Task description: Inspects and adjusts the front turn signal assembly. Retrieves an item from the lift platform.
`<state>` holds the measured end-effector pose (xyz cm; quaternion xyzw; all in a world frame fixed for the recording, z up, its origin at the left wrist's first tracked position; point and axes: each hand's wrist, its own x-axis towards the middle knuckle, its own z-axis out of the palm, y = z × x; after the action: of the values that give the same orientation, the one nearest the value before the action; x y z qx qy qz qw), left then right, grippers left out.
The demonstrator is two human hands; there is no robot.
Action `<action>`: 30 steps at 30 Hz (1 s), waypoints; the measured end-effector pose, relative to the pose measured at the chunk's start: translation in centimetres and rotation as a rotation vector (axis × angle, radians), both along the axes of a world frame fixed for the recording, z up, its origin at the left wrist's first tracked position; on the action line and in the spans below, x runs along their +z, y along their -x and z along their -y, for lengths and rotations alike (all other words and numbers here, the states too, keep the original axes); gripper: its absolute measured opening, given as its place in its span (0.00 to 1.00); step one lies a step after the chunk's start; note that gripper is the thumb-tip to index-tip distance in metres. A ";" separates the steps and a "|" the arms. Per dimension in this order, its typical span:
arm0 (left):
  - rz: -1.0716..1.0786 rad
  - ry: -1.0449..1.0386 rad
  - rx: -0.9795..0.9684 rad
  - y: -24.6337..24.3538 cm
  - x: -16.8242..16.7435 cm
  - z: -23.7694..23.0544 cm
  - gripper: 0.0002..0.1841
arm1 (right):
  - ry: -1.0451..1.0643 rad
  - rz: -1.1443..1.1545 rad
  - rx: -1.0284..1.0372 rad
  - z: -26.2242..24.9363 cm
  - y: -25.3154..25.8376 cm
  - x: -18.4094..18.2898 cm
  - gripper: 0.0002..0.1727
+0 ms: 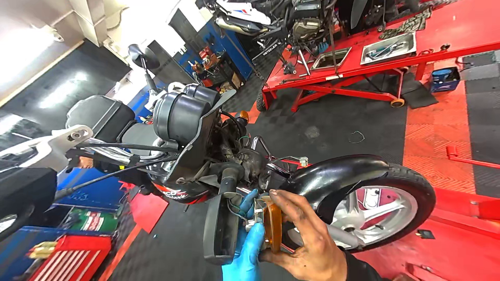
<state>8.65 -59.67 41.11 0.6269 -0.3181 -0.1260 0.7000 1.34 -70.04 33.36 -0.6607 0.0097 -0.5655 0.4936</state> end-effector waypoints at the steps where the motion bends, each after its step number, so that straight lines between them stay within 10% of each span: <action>1: -0.002 -0.003 0.017 0.1 0.1 0.1 0.19 | 0.006 -0.022 0.014 0.0 0.2 0.1 0.55; 10: -0.069 -0.046 0.101 1.0 0.9 0.2 0.09 | 0.055 -0.046 0.007 0.6 0.9 0.0 0.46; 30: 0.012 -0.128 -0.059 0.8 1.6 -0.3 0.22 | 0.033 -0.040 -0.083 0.0 0.4 -0.1 0.48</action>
<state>7.85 -59.35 42.75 0.6614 -0.3319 -0.1630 0.6526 0.94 -70.08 33.27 -0.6788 0.0374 -0.5723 0.4585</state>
